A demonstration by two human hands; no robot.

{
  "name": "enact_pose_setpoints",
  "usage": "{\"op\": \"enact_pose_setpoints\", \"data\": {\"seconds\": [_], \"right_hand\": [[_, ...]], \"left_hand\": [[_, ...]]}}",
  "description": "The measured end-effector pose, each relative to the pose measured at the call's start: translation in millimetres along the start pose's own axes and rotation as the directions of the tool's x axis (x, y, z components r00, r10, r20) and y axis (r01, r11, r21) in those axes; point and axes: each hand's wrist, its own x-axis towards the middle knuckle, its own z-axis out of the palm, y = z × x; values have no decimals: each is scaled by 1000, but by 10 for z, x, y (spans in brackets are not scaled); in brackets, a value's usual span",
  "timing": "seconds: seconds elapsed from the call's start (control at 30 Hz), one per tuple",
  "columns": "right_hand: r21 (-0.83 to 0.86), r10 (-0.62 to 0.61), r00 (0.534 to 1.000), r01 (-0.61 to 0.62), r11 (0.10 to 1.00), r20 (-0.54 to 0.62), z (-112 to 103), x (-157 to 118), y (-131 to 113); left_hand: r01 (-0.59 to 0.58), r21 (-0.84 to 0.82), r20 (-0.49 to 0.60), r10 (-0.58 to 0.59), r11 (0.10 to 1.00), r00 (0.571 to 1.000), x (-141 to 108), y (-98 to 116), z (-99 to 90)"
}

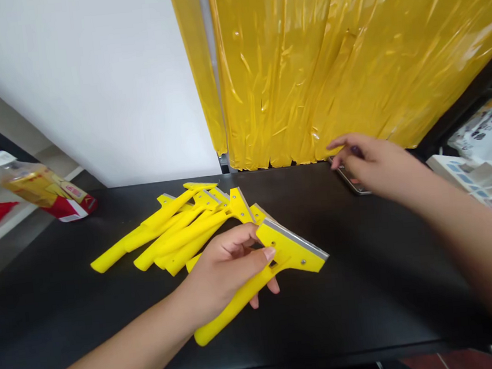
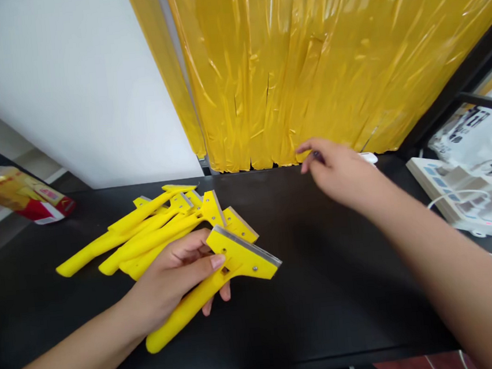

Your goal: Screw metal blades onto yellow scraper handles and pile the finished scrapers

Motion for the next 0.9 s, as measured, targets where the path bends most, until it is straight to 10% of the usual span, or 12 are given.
{"op": "enact_pose_setpoints", "data": {"seconds": [0.37,0.9], "right_hand": [[-337,16,1000,-7,941,26,292,548,1158],[-224,-53,998,44,974,-30,221,418,967]], "left_hand": [[25,31,-27,-24,999,999,7,31,0],[-37,1,-131,37,999,991,27,16,-85]]}}
